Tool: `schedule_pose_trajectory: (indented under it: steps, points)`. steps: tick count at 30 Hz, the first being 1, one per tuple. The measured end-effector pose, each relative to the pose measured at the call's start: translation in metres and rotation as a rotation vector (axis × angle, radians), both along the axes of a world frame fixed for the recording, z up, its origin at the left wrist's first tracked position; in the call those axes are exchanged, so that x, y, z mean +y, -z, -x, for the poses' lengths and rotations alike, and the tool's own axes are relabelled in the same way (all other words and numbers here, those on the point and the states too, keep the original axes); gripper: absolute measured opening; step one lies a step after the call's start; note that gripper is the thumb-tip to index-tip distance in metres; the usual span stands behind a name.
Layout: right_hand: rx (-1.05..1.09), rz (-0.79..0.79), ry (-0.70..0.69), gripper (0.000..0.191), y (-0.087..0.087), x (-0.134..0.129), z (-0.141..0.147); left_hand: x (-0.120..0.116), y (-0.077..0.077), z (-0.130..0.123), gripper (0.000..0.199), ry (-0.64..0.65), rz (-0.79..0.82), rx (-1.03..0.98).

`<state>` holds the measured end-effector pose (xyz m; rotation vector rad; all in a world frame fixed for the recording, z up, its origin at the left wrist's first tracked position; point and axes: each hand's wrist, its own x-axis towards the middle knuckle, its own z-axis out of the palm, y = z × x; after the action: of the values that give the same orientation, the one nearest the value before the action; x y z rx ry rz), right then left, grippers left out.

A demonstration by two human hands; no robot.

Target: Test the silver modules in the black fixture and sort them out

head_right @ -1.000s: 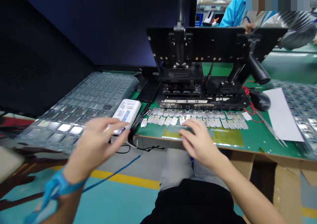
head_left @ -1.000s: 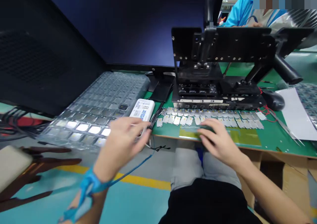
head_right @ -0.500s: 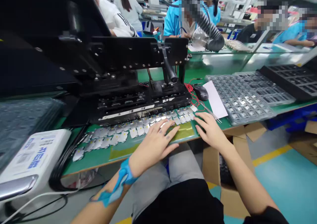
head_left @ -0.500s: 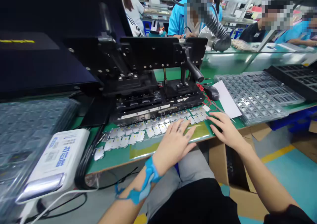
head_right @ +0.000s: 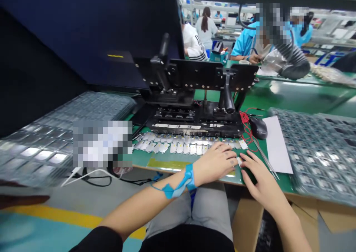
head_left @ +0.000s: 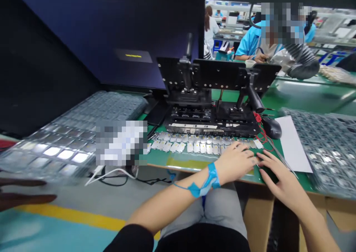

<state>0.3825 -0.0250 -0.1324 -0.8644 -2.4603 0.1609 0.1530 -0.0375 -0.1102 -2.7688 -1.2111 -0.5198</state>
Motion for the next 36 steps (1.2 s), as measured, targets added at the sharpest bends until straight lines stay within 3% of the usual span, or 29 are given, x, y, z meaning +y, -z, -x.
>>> schedule_pose_trajectory:
  steps: [5, 8, 9, 12, 14, 16, 19, 22, 30, 36]
  points:
    - [0.019, -0.042, -0.04, 0.017, 0.004, 0.005, -0.008, 0.003, -0.005, 0.004, 0.022, 0.042, -0.061, -0.024]
    - [0.063, -0.012, -0.033, 0.015, -0.003, 0.005, -0.008, -0.001, -0.017, 0.042, 0.028, 0.029, -0.046, -0.13]
    - [0.083, 0.011, -0.023, 0.014, -0.008, 0.005, -0.003, -0.002, -0.023, 0.061, 0.029, -0.027, -0.066, -0.182]
    - [0.153, 0.055, -0.01, 0.013, -0.031, 0.01, 0.033, -0.002, -0.036, 0.123, 0.024, -0.262, -0.123, -0.305]
    - [0.194, 0.025, -0.066, 0.015, -0.048, 0.02, 0.075, 0.003, -0.041, 0.156, 0.021, -0.444, -0.156, -0.321]
    - [0.22, -0.002, -0.135, 0.017, -0.061, 0.035, 0.122, 0.01, -0.041, 0.176, 0.02, -0.542, -0.161, -0.309]
    - [0.23, -0.038, -0.176, 0.02, -0.069, 0.063, 0.183, 0.022, -0.039, 0.184, 0.022, -0.595, -0.116, -0.315]
    - [0.157, -0.029, -0.15, 0.019, -0.066, 0.084, 0.212, 0.03, -0.038, 0.183, 0.027, -0.626, -0.071, -0.328]
    - [0.095, -0.04, -0.11, 0.019, -0.06, 0.087, 0.215, 0.027, -0.036, 0.188, 0.027, -0.538, -0.045, -0.31]
    - [0.118, -0.036, -0.078, 0.019, -0.06, 0.084, 0.217, 0.026, -0.038, 0.186, 0.028, -0.558, -0.026, -0.312]
